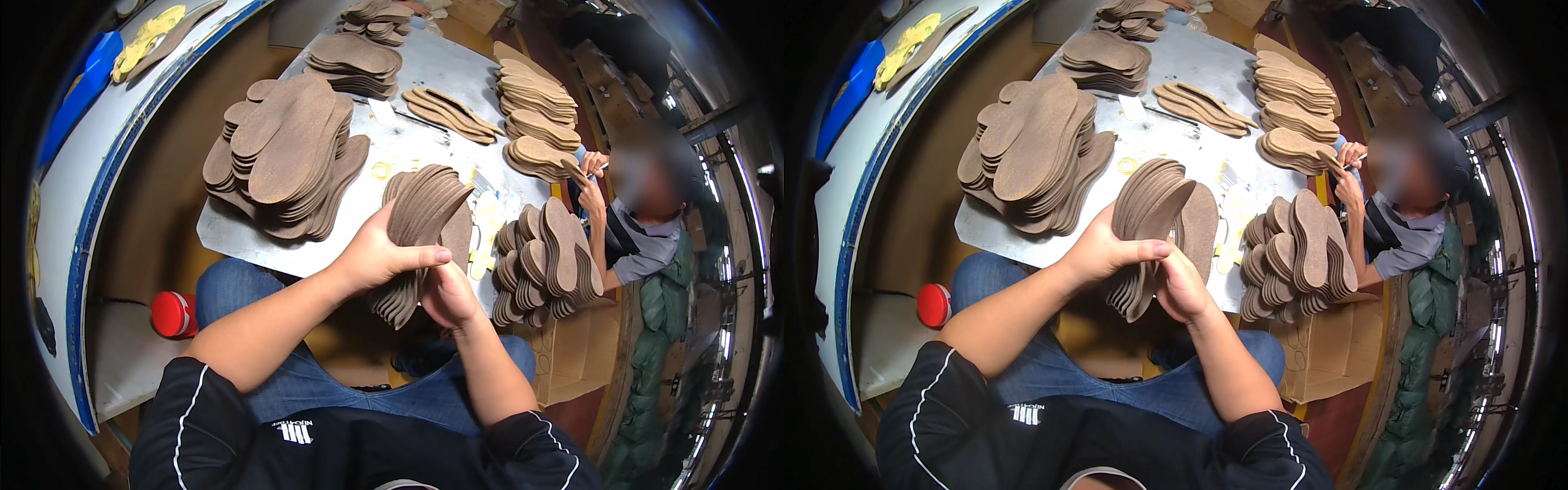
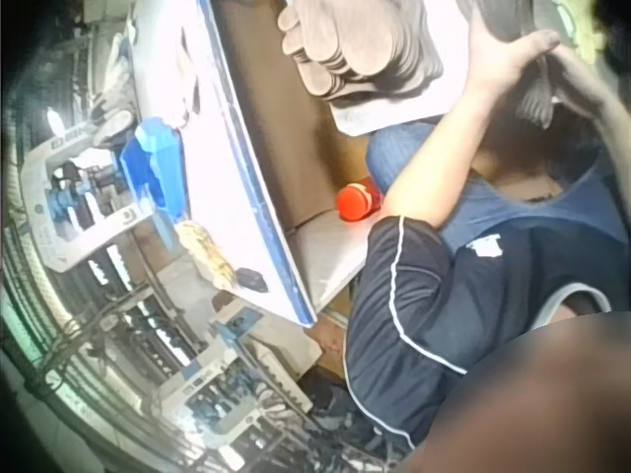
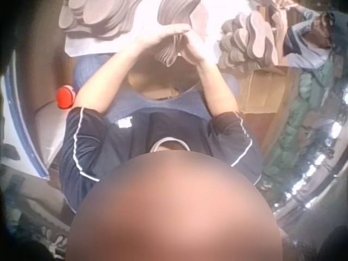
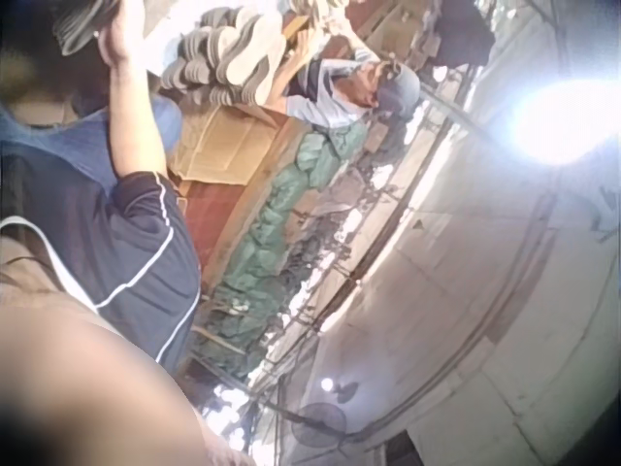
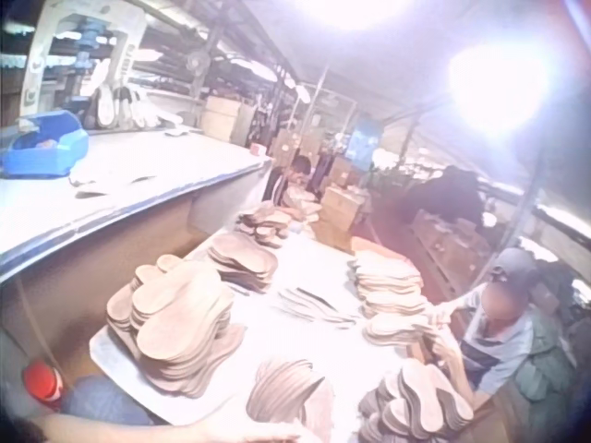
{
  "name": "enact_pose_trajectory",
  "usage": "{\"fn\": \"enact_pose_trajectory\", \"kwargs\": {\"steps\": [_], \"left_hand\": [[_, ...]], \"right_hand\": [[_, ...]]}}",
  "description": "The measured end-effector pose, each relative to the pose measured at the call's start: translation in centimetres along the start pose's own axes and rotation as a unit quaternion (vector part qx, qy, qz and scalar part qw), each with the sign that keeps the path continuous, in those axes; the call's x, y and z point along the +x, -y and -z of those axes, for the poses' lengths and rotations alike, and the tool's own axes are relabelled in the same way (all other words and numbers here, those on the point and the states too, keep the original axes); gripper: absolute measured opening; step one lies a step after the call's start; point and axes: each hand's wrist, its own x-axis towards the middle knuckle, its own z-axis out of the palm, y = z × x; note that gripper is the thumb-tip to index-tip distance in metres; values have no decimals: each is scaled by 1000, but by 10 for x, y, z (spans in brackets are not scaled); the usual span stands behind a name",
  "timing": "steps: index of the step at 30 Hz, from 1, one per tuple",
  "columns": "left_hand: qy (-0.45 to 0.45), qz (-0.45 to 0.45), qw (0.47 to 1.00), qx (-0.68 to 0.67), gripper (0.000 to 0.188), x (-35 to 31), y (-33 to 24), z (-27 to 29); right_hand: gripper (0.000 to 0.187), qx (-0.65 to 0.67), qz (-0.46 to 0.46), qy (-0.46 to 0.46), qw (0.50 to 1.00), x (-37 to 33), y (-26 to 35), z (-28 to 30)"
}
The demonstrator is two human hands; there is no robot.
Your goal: The person picks up stacks of brown footwear insoles from a table, wraps a rubber band around each stack, and places the bundled stacks into a cardboard box. The person repeats this process for multiple stacks throughout the clip.
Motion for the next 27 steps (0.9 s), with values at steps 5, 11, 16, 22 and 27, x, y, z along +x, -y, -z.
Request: {"fn": "enact_pose_trajectory", "kwargs": {"steps": [5, 11, 16, 22, 27], "left_hand": [[-69, -26, 982, 176, 120, -3, 0, -1], [-53, -8, 963, 262, 126, -13, 7, 11], [-85, -47, 938, 334, 132, -16, 7, 14], [-102, 56, 993, -6, 95, -20, -6, -3], [-69, 158, 972, -161, 43, -7, -26, 27]], "right_hand": [[70, 100, -6, -9, 995, 15, -16, 8], [61, 245, -54, 127, 960, 20, -17, 22], [58, 222, -76, 116, 965, 21, -11, 14], [57, -115, 112, -96, 982, 11, 6, -37], [59, -516, 98, -146, 839, 28, 32, -28]]}}
